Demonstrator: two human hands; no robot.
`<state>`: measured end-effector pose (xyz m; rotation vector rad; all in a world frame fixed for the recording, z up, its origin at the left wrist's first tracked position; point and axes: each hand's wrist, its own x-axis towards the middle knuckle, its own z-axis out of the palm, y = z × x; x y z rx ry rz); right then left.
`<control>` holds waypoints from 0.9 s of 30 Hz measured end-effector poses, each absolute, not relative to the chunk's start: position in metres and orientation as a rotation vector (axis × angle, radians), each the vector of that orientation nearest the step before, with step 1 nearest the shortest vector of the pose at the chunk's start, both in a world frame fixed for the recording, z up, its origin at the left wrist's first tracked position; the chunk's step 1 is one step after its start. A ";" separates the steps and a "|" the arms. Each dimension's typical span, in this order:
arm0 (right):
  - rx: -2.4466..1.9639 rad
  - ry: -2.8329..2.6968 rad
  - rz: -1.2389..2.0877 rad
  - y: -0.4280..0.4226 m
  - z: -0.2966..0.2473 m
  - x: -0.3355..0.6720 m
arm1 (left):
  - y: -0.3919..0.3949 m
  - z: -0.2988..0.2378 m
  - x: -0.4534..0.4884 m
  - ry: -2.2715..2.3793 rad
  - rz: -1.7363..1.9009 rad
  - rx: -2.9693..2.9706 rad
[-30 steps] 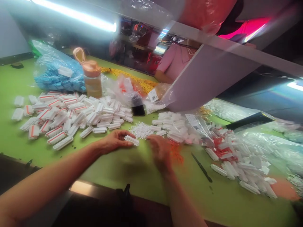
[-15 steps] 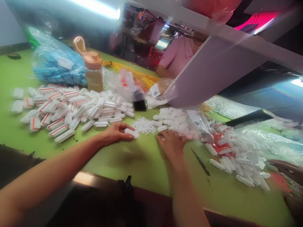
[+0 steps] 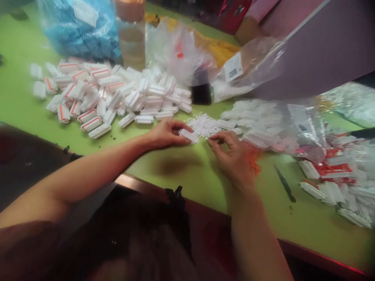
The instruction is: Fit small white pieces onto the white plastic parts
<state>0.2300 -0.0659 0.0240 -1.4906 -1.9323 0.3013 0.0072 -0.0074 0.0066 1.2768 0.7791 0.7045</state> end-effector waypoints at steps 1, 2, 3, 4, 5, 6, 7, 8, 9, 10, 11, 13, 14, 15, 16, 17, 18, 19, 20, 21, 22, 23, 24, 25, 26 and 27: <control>-1.446 -1.949 0.310 -0.068 0.026 0.226 | -0.008 0.007 0.008 0.770 0.714 1.312; -1.419 -1.971 0.304 -0.069 0.028 0.222 | -0.008 0.007 0.008 0.764 0.719 1.344; -1.407 -1.995 0.285 -0.070 0.029 0.218 | -0.009 0.008 0.009 0.756 0.715 1.372; -1.401 -2.019 0.260 -0.071 0.029 0.216 | -0.009 0.008 0.009 0.749 0.713 1.393; -1.401 -2.041 0.232 -0.071 0.029 0.215 | -0.010 0.009 0.010 0.743 0.708 1.411; -1.403 -2.060 0.200 -0.072 0.029 0.214 | -0.011 0.010 0.010 0.741 0.703 1.426; -1.407 -2.080 0.163 -0.073 0.028 0.214 | -0.011 0.011 0.010 0.743 0.701 1.440; -1.413 -2.103 0.120 -0.073 0.027 0.213 | -0.012 0.012 0.010 0.748 0.698 1.457; -1.423 -2.129 0.069 -0.074 0.026 0.213 | -0.013 0.013 0.010 0.757 0.697 1.474; -1.436 -2.157 0.011 -0.075 0.026 0.213 | -0.013 0.014 0.010 0.765 0.698 1.491; -1.448 -2.183 -0.053 -0.075 0.026 0.212 | -0.014 0.015 0.010 0.772 0.698 1.509; -1.464 -2.223 -0.184 -0.077 0.028 0.210 | -0.015 0.016 0.010 0.782 0.697 1.539; -1.468 -2.241 -0.242 -0.078 0.029 0.209 | -0.015 0.017 0.010 0.786 0.697 1.548; -1.471 -2.259 -0.289 -0.078 0.030 0.207 | -0.016 0.018 0.010 0.790 0.694 1.552; -1.475 -2.277 -0.327 -0.079 0.031 0.206 | -0.016 0.018 0.010 0.795 0.691 1.553; -1.483 -2.293 -0.356 -0.080 0.032 0.205 | -0.017 0.019 0.010 0.802 0.689 1.550; -1.493 -2.306 -0.374 -0.080 0.033 0.203 | -0.017 0.019 0.010 0.811 0.685 1.545; -1.500 -2.315 -0.383 -0.080 0.033 0.202 | -0.018 0.020 0.010 0.818 0.683 1.539; -1.506 -2.319 -0.385 -0.081 0.034 0.202 | -0.018 0.019 0.011 0.823 0.682 1.530; -1.510 -2.321 -0.379 -0.081 0.034 0.202 | -0.018 0.019 0.011 0.825 0.687 1.518; -1.511 -2.321 -0.364 -0.081 0.034 0.202 | -0.018 0.018 0.012 0.825 0.696 1.501; -1.510 -2.320 -0.341 -0.082 0.033 0.202 | -0.018 0.017 0.012 0.821 0.709 1.478; -1.506 -2.318 -0.309 -0.082 0.033 0.202 | -0.018 0.016 0.013 0.817 0.723 1.449; -1.502 -2.312 -0.269 -0.082 0.033 0.203 | -0.017 0.015 0.013 0.812 0.737 1.416; -1.502 -2.300 -0.221 -0.082 0.033 0.203 | -0.017 0.013 0.014 0.808 0.747 1.381; -1.504 -2.285 -0.166 -0.082 0.033 0.203 | -0.016 0.012 0.014 0.806 0.753 1.347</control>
